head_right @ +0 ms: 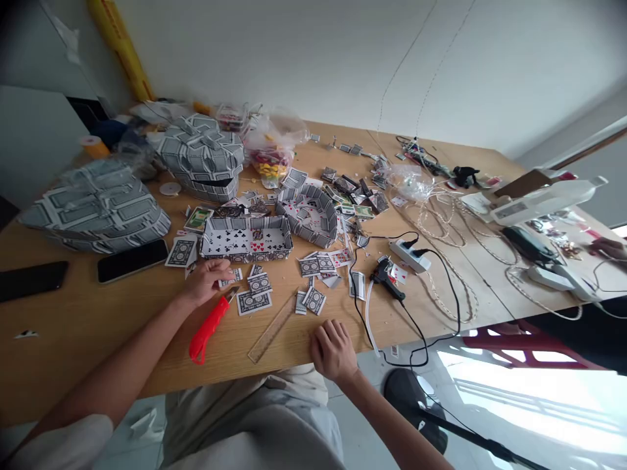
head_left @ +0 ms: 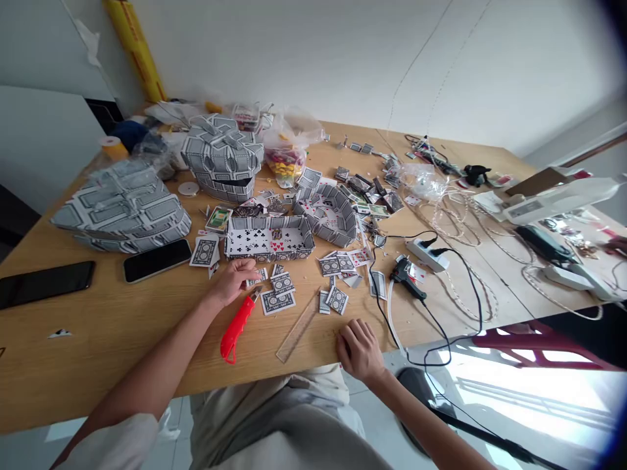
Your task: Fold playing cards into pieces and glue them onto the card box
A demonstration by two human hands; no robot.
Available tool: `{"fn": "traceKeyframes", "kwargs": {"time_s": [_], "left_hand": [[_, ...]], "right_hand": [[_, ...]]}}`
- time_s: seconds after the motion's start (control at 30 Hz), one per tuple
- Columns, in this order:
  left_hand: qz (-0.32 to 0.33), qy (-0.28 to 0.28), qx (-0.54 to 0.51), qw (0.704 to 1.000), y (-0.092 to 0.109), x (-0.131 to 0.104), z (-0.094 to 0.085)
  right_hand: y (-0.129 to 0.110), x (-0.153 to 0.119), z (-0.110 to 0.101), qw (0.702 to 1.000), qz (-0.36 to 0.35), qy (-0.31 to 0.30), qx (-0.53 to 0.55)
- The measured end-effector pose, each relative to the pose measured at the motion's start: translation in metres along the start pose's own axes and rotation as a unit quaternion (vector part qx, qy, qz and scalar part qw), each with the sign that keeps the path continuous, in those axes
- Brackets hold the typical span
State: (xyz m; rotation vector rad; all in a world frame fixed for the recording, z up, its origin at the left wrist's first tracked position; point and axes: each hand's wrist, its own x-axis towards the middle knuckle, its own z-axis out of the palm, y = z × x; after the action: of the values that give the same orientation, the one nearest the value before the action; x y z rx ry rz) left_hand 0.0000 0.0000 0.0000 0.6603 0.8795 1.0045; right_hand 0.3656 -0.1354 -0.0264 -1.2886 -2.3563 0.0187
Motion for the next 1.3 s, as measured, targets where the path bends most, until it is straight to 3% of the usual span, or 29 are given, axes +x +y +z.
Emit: {"fn": "traceKeyframes", "kwargs": {"time_s": [0.23, 0.43, 0.6, 0.73, 0.83, 0.93, 1.03, 1.13, 1.3], "left_hand": [[0.019, -0.027, 0.119, 0.992, 0.001, 0.0, -0.002], [0.035, -0.052, 0.151, 0.986, -0.002, 0.001, -0.001], [0.044, -0.055, 0.179, 0.981, -0.005, 0.001, -0.001], [0.052, -0.052, 0.212, 0.975, -0.006, 0.001, -0.001], [0.054, -0.048, 0.218, 0.973, -0.005, 0.001, 0.001], [0.049, -0.047, 0.221, 0.973, -0.003, 0.0, 0.002], [0.042, -0.049, 0.221, 0.973, -0.001, 0.0, 0.002], [0.03, -0.049, 0.221, 0.973, -0.001, 0.0, 0.001], [0.037, -0.025, 0.232, 0.972, -0.001, 0.0, 0.003]], "right_hand": [[-0.003, -0.003, 0.006, 0.995, 0.06, 0.073, 0.034], [-0.012, 0.014, 0.0, 0.987, 0.088, 0.078, 0.113], [-0.024, 0.086, 0.006, 0.98, 0.001, 0.066, 0.186], [-0.021, 0.159, 0.027, 0.975, -0.104, 0.026, 0.193], [-0.015, 0.188, 0.045, 0.972, -0.157, 0.026, 0.173], [-0.012, 0.189, 0.059, 0.968, -0.137, 0.069, 0.199], [-0.01, 0.18, 0.065, 0.958, -0.097, 0.07, 0.26], [-0.007, 0.177, 0.062, 0.956, -0.079, 0.039, 0.281], [0.0, 0.182, 0.055, 0.952, -0.115, -0.068, 0.275]]}}
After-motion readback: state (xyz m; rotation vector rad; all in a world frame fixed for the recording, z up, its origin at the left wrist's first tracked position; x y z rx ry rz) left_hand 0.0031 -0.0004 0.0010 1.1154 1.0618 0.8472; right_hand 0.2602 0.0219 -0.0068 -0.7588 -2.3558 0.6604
